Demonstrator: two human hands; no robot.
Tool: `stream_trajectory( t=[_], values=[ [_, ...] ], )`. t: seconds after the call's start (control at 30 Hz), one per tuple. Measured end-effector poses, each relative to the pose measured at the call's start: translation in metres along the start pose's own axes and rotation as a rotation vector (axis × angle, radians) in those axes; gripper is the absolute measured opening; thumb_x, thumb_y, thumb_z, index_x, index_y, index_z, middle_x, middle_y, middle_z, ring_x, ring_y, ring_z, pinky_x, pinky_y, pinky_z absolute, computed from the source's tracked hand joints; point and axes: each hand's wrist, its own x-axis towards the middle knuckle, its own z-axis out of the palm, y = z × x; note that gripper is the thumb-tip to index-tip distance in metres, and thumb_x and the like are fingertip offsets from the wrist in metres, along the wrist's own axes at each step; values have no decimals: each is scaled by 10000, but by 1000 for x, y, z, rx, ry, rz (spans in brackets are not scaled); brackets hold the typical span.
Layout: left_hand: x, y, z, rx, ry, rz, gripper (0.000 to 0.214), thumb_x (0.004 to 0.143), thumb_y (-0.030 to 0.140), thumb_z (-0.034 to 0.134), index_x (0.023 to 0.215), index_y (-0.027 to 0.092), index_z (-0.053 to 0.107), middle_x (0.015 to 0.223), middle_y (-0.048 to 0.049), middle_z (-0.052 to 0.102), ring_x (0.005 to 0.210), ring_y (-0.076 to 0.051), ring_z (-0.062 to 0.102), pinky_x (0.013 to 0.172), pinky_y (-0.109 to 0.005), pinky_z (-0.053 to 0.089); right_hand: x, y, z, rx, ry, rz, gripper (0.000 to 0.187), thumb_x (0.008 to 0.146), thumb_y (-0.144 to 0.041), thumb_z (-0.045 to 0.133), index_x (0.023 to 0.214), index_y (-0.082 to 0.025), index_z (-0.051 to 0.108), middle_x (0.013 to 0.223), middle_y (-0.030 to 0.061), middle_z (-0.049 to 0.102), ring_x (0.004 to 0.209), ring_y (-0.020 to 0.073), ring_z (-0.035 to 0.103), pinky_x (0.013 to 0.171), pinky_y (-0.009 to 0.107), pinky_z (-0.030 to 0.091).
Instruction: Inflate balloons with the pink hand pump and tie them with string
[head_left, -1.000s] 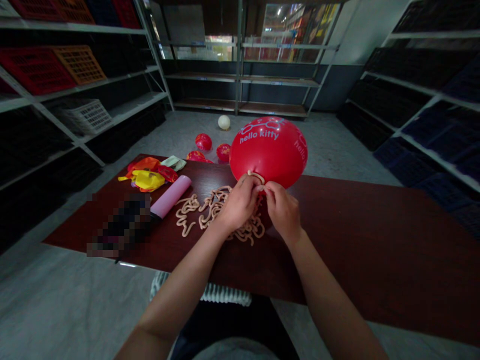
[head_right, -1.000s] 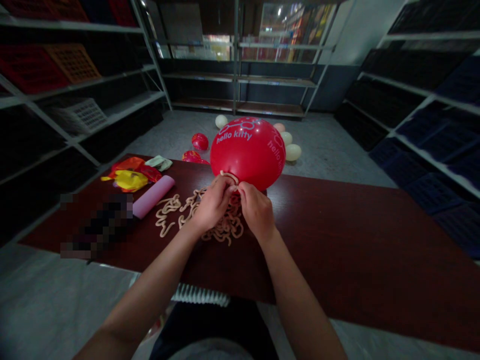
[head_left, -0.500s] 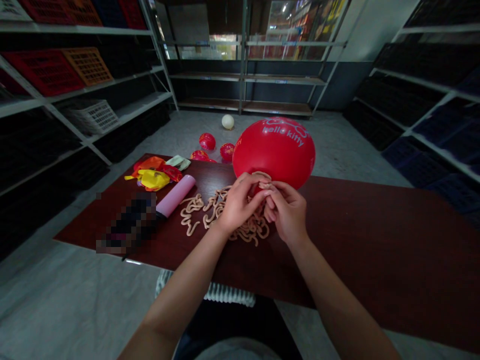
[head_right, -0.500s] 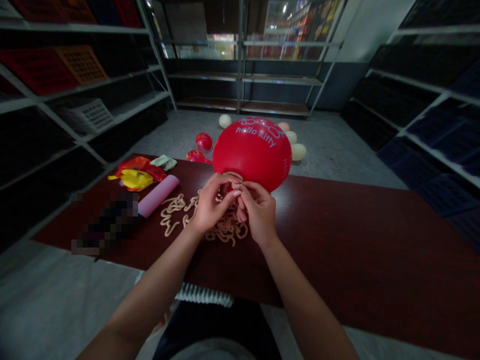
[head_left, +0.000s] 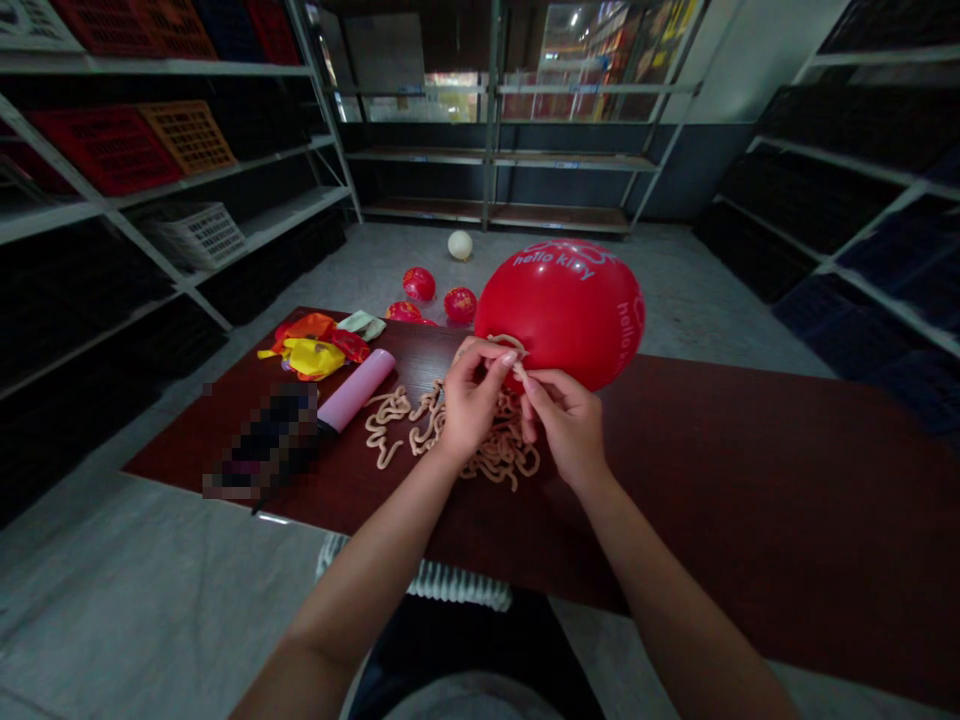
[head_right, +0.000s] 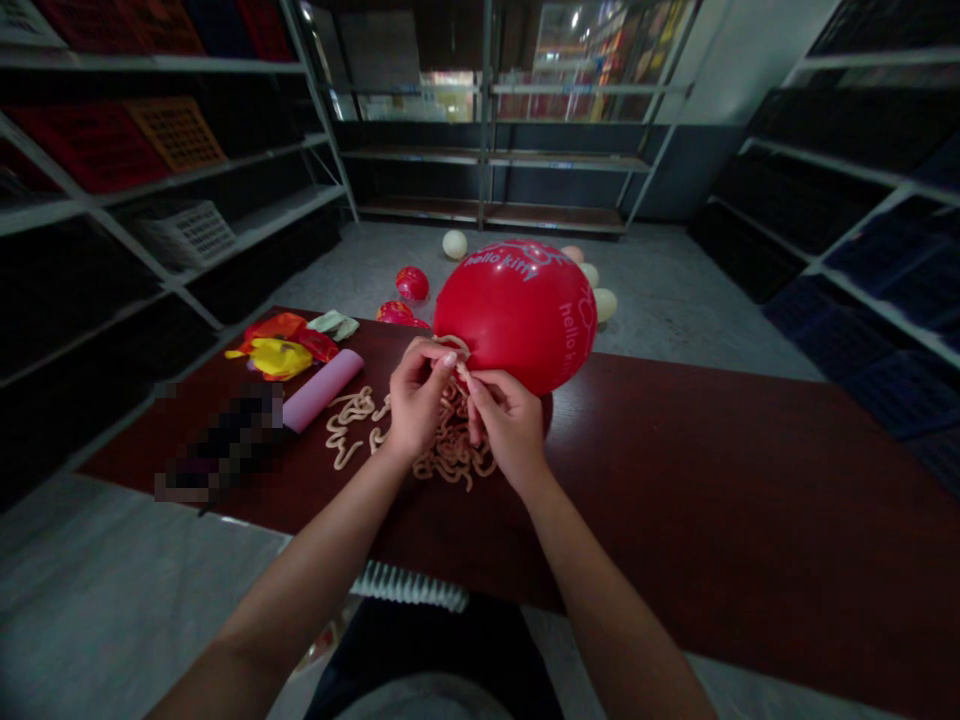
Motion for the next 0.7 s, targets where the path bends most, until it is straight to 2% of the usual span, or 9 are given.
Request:
stream_trajectory(
  t=[0.1, 0.2, 0.33, 0.43, 0.57, 0.7],
  values=[
    [1, -6, 3, -236, 47, -160, 179, 915, 341, 611, 827, 186, 619, 851, -26, 633, 814, -138, 586, 816, -300, 473, -3, 1, 1, -101, 11, -47, 229, 878, -413, 606, 937, -198, 660, 550, -74, 541, 374, 64, 478, 376, 210, 355],
    [3, -9, 5, -481, 147, -310, 176, 889, 336, 640, 814, 181, 602, 826, -8, 619, 749, -106, 569, 771, -257, 475, -4, 4, 2, -206, 20, -67, 233, 887, -418, 593, 919, -202, 677, 552, -67, 547, 387, 65, 484, 398, 210, 369],
    [6, -11, 5, -668, 233, -461, 196, 813, 338, 717, 790, 175, 610, 802, 7, 610, 698, -82, 553, 718, -219, 469, -4, 9, 3, -299, 28, -76, 251, 889, -435, 583, 906, -208, 689, 534, -64, 540, 389, 72, 485, 411, 213, 383],
    [6, -16, 7, -711, 212, -491, 191, 775, 327, 756, 788, 164, 657, 775, 11, 617, 661, -68, 534, 677, -203, 448, -2, 9, 1, -312, 56, -75, 246, 885, -430, 589, 901, -204, 685, 541, -62, 547, 394, 74, 494, 421, 215, 391],
    [8, -28, 5, -658, 109, -565, 237, 748, 363, 777, 759, 137, 708, 637, 15, 593, 558, -61, 484, 583, -202, 400, 2, 8, -6, -353, 97, -101, 252, 892, -426, 581, 909, -200, 689, 540, -64, 539, 408, 73, 493, 448, 216, 400],
    [14, -32, -4, -654, 7, -637, 263, 698, 369, 813, 743, 123, 732, 640, -9, 636, 568, -71, 536, 581, -204, 411, 7, 7, -12, -371, 111, -126, 254, 888, -422, 581, 900, -193, 688, 545, -62, 535, 409, 74, 487, 442, 218, 392]
  ],
)
